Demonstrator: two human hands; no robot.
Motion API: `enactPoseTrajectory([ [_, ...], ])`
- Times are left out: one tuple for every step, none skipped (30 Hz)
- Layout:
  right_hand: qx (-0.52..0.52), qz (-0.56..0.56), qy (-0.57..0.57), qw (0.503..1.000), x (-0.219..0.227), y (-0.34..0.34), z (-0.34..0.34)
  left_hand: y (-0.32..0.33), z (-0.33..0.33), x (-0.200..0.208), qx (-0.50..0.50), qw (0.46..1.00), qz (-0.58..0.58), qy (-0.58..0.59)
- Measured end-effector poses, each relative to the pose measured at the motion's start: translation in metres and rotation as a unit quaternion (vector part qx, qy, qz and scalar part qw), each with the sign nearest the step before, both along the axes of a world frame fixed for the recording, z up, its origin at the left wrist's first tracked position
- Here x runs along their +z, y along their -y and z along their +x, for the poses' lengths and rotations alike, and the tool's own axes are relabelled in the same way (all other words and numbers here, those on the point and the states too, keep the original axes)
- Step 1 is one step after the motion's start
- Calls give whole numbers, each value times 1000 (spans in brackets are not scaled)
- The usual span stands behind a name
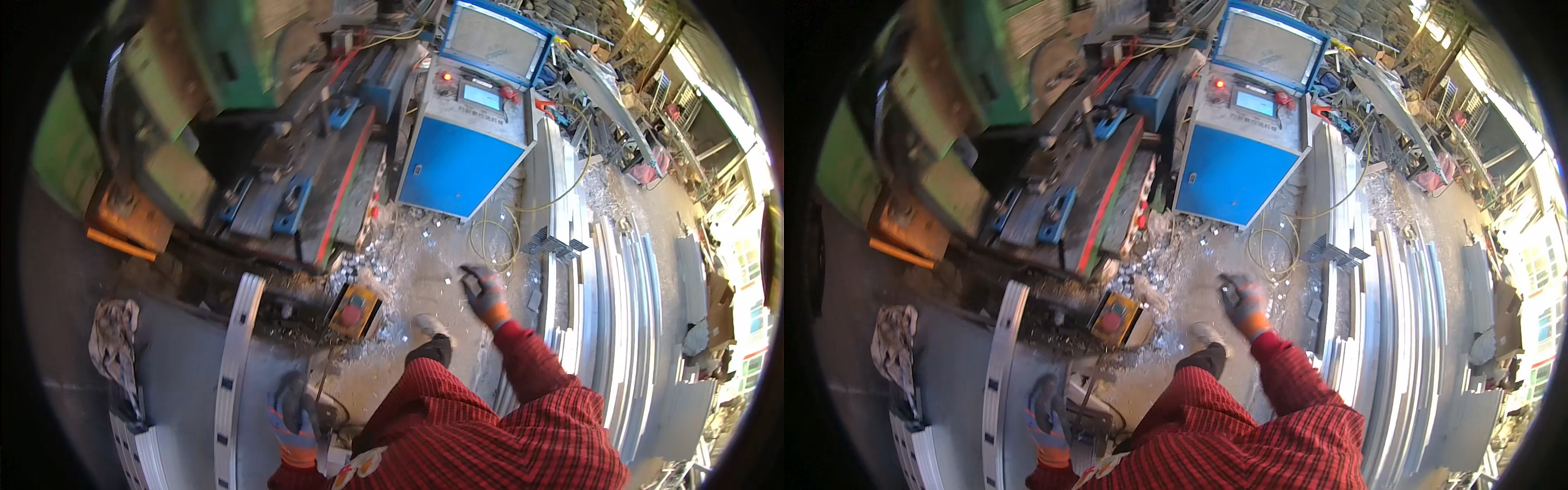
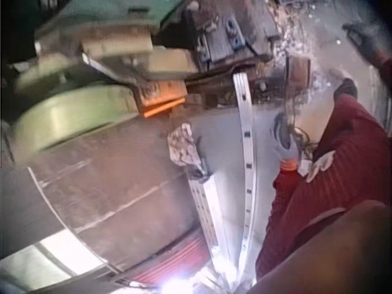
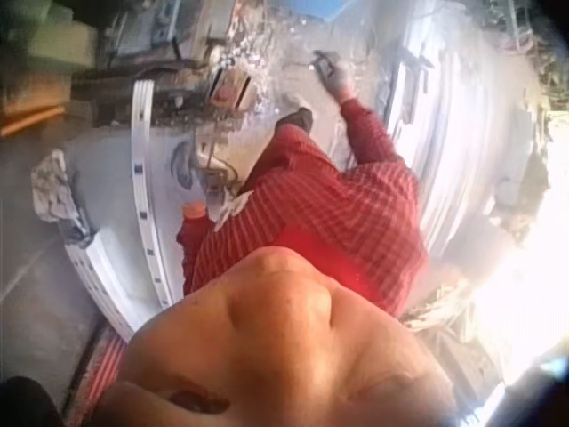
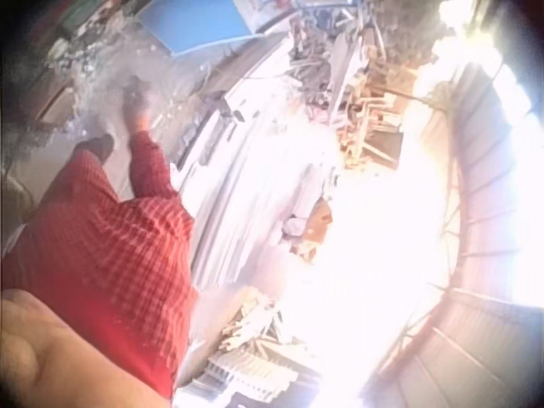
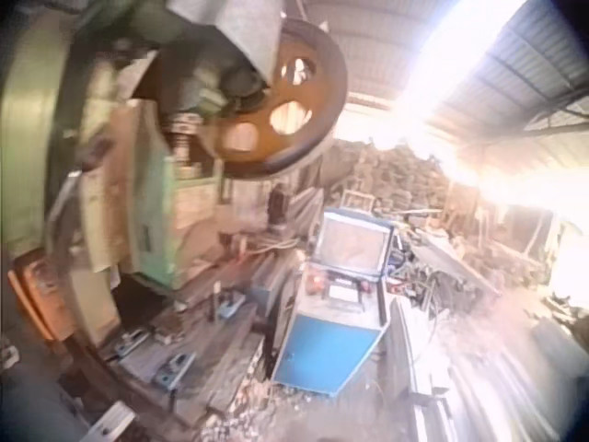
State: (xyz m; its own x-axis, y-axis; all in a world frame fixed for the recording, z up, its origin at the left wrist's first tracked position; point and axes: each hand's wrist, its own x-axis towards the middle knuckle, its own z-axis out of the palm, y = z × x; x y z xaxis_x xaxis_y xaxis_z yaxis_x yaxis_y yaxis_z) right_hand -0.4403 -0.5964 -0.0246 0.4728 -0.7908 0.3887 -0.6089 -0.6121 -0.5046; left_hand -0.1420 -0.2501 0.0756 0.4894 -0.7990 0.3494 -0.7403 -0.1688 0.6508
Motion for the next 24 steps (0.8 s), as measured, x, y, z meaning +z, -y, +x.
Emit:
enactPoseTrajectory([
  [-55,-55,-1,997,-10,59,-28,18,-13,-4,-10,999,17,-38],
  [-185,8,-108,977,-5,116,-45,35,-28,-11,-15,996,36,-77],
  [-215,-32,-85,972,-14,184,-76,57,-44,-21,-27,991,48,-120],
  [-245,-75,-63,965,-23,254,-106,77,-59,-34,-41,989,67,-128],
  [-244,-81,-50,965,-6,315,-120,96,-72,-47,-47,986,84,-138],
  [-243,-87,-37,966,14,374,-136,120,-86,-61,-53,983,101,-147],
  [-291,-94,-83,948,31,437,-154,152,-108,-79,-16,976,108,-191],
  [-333,-91,-131,929,43,489,-165,179,-128,-91,28,964,126,-233],
  [-353,-99,-169,915,58,541,-177,205,-146,-103,70,948,142,-275],
  [-379,-101,-212,895,67,580,-201,233,-163,-104,20,938,154,-311],
  [-405,-97,-229,880,73,613,-221,257,-184,-102,-23,924,160,-347],
  [-424,-100,-237,868,85,646,-221,280,-200,-102,-58,910,154,-380],
  [-414,-92,-237,874,95,674,-222,296,-210,-107,-101,908,159,-374],
  [-413,-79,-235,876,100,695,-231,309,-212,-114,-152,903,169,-364],
  [-410,-93,-244,874,98,715,-246,321,-211,-119,-206,895,180,-353],
  [-414,-95,-270,864,96,733,-257,330,-213,-123,-260,883,190,-340],
  [-408,-87,-261,871,86,750,-260,362,-227,-70,-115,864,227,-436],
  [-400,-81,-250,878,80,764,-256,372,-230,-67,-96,891,231,-379],
  [-414,-15,-271,869,80,770,-248,382,-229,-67,-79,914,234,-321],
  [-401,2,-301,865,79,776,-245,391,-230,-68,-61,934,234,-262],
  [-403,6,-322,857,78,790,-252,401,-230,-66,-34,932,253,-258],
  [-404,10,-342,848,79,803,-261,408,-230,-68,-40,936,242,-251],
  [-355,32,-320,878,80,817,-275,412,-230,-73,-47,939,234,-247],
  [-308,55,-299,901,84,827,-293,417,-233,-73,-57,941,226,-245],
])
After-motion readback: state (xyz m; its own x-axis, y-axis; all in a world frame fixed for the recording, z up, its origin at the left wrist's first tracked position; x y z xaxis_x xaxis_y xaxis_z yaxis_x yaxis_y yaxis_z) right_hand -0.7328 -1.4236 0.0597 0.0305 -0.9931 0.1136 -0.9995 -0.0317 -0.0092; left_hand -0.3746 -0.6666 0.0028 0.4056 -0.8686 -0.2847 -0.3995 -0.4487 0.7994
